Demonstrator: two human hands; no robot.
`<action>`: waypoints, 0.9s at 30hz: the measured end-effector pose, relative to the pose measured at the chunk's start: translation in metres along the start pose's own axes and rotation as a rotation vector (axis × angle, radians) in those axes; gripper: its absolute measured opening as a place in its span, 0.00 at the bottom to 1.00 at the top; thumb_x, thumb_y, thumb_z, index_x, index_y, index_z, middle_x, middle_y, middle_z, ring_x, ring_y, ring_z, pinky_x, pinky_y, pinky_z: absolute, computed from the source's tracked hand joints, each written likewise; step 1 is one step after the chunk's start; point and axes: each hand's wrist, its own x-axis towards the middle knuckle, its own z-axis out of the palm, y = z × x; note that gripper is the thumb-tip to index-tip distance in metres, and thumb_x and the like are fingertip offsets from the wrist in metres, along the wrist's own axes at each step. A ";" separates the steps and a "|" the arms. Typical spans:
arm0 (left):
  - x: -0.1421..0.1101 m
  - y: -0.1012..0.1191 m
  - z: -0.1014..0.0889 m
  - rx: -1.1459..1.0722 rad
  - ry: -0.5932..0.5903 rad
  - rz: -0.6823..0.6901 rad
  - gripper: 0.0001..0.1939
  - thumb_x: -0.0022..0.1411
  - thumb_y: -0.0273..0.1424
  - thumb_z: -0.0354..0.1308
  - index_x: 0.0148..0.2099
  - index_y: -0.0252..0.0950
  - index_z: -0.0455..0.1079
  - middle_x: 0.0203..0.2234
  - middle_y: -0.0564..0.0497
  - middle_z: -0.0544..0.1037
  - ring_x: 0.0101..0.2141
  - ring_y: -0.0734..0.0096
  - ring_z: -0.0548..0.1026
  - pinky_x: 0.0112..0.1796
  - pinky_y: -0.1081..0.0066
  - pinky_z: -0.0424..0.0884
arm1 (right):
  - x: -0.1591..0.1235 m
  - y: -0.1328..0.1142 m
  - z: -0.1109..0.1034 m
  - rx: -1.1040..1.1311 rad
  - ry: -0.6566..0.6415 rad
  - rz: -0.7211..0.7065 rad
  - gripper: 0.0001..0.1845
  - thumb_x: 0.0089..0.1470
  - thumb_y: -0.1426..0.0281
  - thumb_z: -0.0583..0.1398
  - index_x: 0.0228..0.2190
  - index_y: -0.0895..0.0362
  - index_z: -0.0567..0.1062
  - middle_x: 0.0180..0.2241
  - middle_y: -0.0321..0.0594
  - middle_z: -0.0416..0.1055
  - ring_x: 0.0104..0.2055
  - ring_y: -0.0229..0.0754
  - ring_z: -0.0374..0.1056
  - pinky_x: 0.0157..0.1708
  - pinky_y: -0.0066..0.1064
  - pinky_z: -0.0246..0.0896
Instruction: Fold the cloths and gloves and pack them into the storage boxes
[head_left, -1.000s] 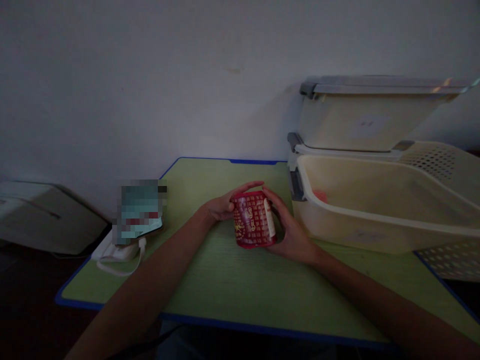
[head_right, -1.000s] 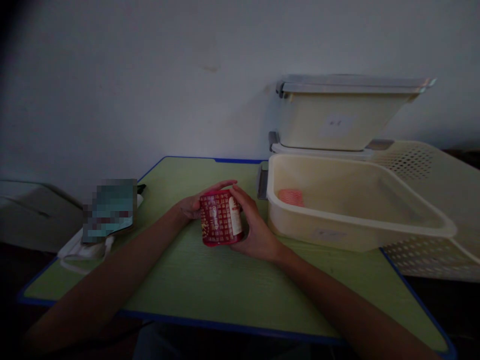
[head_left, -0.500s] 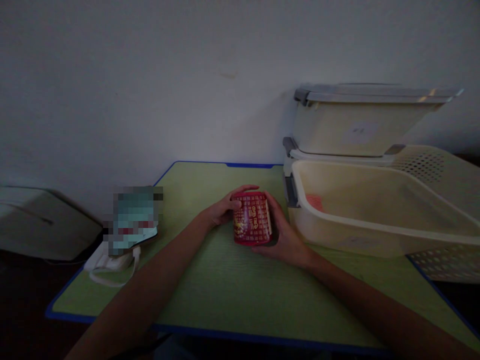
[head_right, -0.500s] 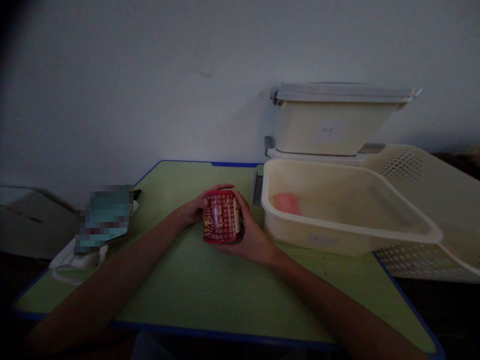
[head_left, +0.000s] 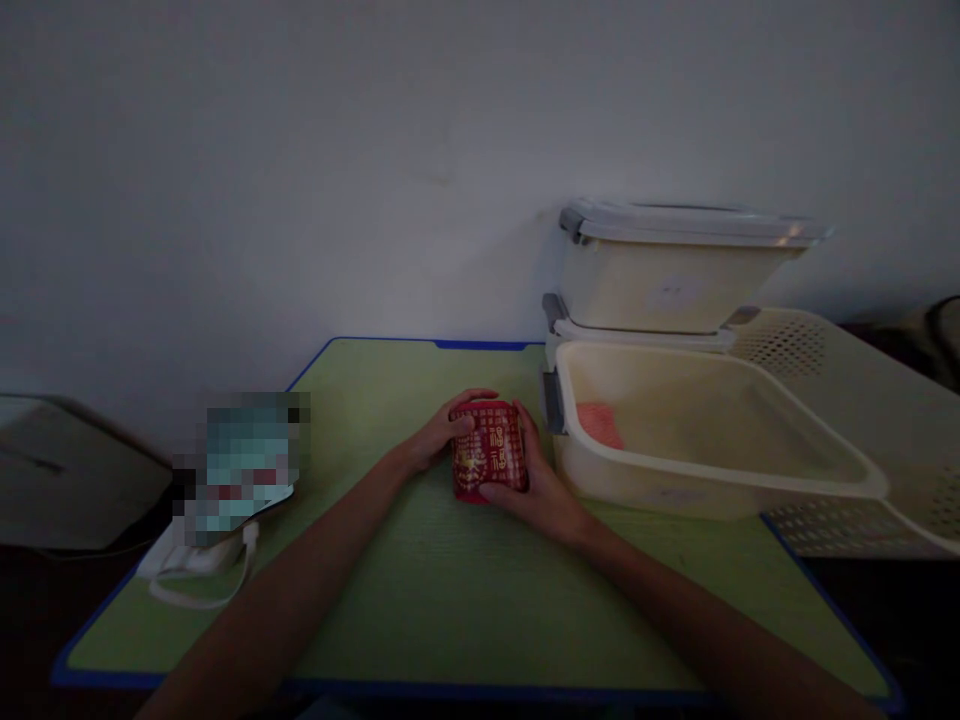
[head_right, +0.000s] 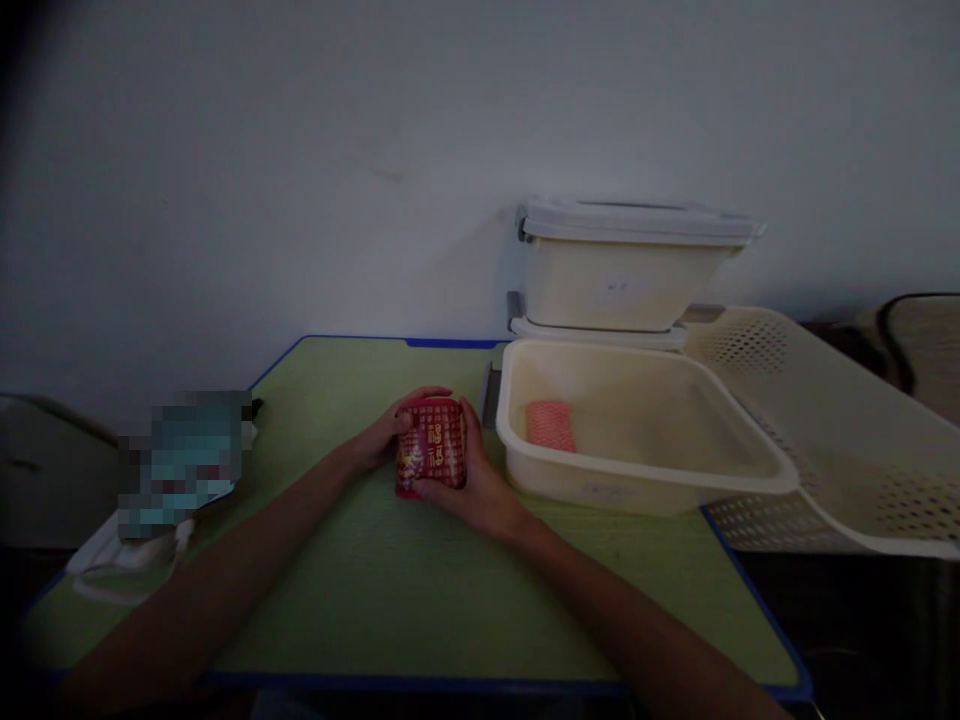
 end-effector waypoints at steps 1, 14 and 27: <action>0.000 -0.001 0.000 0.010 0.003 0.009 0.38 0.38 0.47 0.68 0.51 0.36 0.65 0.41 0.44 0.75 0.36 0.65 0.74 0.35 0.69 0.71 | 0.000 0.000 0.000 -0.008 -0.004 -0.005 0.58 0.45 0.62 0.64 0.62 0.51 0.29 0.63 0.50 0.41 0.62 0.50 0.47 0.59 0.44 0.45; -0.006 0.019 -0.009 0.120 -0.096 -0.068 0.43 0.38 0.54 0.65 0.52 0.33 0.65 0.38 0.42 0.76 0.33 0.62 0.75 0.33 0.68 0.72 | -0.005 -0.012 0.022 -0.069 -0.053 0.022 0.54 0.52 0.61 0.58 0.60 0.59 0.23 0.62 0.52 0.42 0.63 0.47 0.46 0.60 0.41 0.42; -0.018 0.107 0.045 0.092 -0.002 0.031 0.35 0.50 0.59 0.51 0.47 0.36 0.67 0.30 0.49 0.77 0.28 0.67 0.75 0.30 0.70 0.72 | 0.004 -0.108 0.026 0.019 -0.095 -0.117 0.39 0.55 0.66 0.53 0.59 0.55 0.33 0.58 0.49 0.50 0.58 0.45 0.53 0.59 0.45 0.48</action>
